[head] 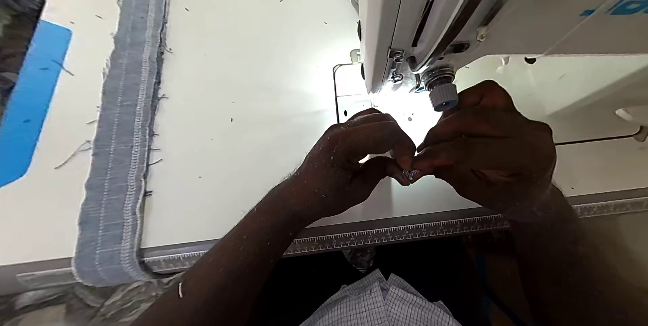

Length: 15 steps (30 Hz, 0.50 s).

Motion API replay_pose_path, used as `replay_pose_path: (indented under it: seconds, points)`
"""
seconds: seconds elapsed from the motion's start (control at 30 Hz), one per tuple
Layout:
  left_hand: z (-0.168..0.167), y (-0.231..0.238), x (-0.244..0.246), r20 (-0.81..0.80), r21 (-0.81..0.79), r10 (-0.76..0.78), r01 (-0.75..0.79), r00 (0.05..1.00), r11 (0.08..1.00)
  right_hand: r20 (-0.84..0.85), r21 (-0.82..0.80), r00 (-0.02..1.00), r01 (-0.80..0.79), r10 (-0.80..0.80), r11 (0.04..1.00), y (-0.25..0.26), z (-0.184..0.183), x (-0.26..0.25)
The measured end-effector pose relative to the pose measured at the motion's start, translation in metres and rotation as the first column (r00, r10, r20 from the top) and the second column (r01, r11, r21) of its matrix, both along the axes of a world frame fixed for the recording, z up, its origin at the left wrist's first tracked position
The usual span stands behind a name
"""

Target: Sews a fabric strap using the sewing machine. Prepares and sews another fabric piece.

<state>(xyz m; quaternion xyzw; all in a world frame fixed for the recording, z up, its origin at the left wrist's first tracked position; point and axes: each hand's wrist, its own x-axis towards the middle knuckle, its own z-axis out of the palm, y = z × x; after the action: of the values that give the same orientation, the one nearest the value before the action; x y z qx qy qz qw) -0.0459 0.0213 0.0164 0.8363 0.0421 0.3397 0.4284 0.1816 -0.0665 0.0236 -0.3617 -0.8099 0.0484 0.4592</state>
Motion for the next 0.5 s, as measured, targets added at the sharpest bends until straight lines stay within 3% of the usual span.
replay_pose_path:
  seconds: [0.13,0.5]
  points:
    - [0.0005,0.0018,0.0018,0.028,-0.121,-0.024,0.027,0.999,0.992,-0.014,-0.032,1.000,-0.018,0.018,0.999,0.0019,0.0002,0.0000]
    - [-0.0006,0.0022,0.0051,0.035,-0.144,-0.024,0.029,0.999,0.989,-0.050,-0.057,0.997,-0.066,0.063,0.996,0.0053,-0.0014,0.0045]
